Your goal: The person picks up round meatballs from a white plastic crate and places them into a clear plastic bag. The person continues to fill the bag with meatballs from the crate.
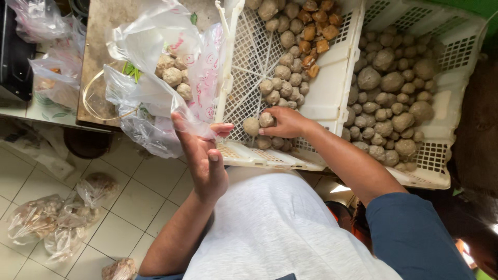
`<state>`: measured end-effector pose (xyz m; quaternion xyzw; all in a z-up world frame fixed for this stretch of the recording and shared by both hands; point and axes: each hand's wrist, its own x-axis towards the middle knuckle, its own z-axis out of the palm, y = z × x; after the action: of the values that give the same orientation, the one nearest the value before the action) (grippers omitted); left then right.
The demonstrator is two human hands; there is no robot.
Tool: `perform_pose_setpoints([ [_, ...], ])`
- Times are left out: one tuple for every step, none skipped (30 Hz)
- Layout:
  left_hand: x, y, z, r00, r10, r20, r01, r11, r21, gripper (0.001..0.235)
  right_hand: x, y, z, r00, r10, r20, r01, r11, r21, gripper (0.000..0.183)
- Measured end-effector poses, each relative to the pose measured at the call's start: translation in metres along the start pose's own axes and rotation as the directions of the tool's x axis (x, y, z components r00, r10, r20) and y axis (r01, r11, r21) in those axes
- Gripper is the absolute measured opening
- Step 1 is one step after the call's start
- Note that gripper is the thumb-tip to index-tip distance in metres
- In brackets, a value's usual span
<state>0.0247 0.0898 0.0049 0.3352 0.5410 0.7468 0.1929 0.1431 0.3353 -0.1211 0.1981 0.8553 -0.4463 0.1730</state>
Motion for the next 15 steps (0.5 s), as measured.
perform_pose_setpoints([
  [0.0,0.0,0.0,1.0,0.003,-0.003,-0.003,1.0,-0.01,0.107,-0.001,-0.006,-0.003,1.0,0.012,0.021,-0.013,0.997,0.076,0.055],
  [0.0,0.0,0.0,1.0,0.005,-0.007,-0.005,1.0,-0.021,0.107,-0.006,-0.012,-0.01,1.0,0.006,0.016,-0.01,0.96,0.278,0.054],
  [-0.001,-0.001,-0.001,1.0,0.001,-0.019,-0.002,0.998,-0.068,0.107,-0.012,-0.018,-0.02,1.0,-0.004,0.012,-0.003,0.885,0.466,0.054],
  [-0.002,-0.001,-0.001,1.0,-0.003,-0.03,0.0,0.993,-0.115,0.108,-0.017,-0.029,-0.028,1.0,-0.012,0.009,0.004,0.773,0.635,0.054],
  [-0.001,-0.002,0.0,0.999,-0.004,-0.046,-0.003,0.987,-0.159,0.108,-0.02,-0.043,-0.037,0.995,-0.097,-0.03,0.088,0.669,0.738,0.053],
  [0.0,-0.004,0.001,0.998,0.02,-0.06,-0.031,0.981,-0.191,0.108,-0.027,-0.057,-0.046,0.982,-0.175,-0.077,0.161,0.543,0.824,0.052],
  [0.0,-0.005,0.002,0.996,0.039,-0.076,-0.055,0.974,-0.219,0.108,-0.035,-0.072,-0.054,0.961,-0.245,-0.126,0.218,0.398,0.891,0.051],
  [-0.001,-0.006,0.002,0.994,0.059,-0.093,-0.08,0.966,-0.247,0.108,-0.038,-0.09,-0.06,0.92,-0.367,-0.136,0.239,0.252,0.938,0.047],
  [-0.001,-0.006,0.003,0.992,0.07,-0.106,-0.094,0.965,-0.246,0.108,-0.038,-0.11,-0.064,0.864,-0.476,-0.164,0.239,0.101,0.966,0.044],
  [-0.001,-0.007,0.004,0.989,0.081,-0.12,-0.108,0.964,-0.244,0.108,-0.036,-0.13,-0.067,0.795,-0.571,-0.204,0.214,-0.051,0.976,0.04],
  [-0.002,-0.007,0.005,0.988,0.089,-0.127,-0.118,0.962,-0.245,0.108,-0.032,-0.15,-0.07,0.756,-0.629,-0.179,0.209,-0.027,0.978,0.039],
  [-0.002,-0.006,0.005,0.986,0.089,-0.142,-0.123,0.958,-0.257,0.108,-0.025,-0.17,-0.073,0.713,-0.684,-0.152,0.206,-0.003,0.979,0.038],
  [-0.003,-0.005,0.006,0.985,0.086,-0.149,-0.125,0.954,-0.273,0.109,-0.017,-0.19,-0.075,0.67,-0.731,-0.13,0.21,0.019,0.978,0.038],
  [-0.003,-0.003,0.006,0.984,0.083,-0.156,-0.126,0.949,-0.288,0.109,-0.006,-0.209,-0.075,0.687,-0.723,-0.077,0.19,0.076,0.979,0.036],
  [-0.003,-0.003,0.006,0.982,0.092,-0.168,-0.136,0.952,-0.275,0.109,0.004,-0.225,-0.074,0.749,-0.66,-0.057,0.256,0.209,0.944,0.038],
])
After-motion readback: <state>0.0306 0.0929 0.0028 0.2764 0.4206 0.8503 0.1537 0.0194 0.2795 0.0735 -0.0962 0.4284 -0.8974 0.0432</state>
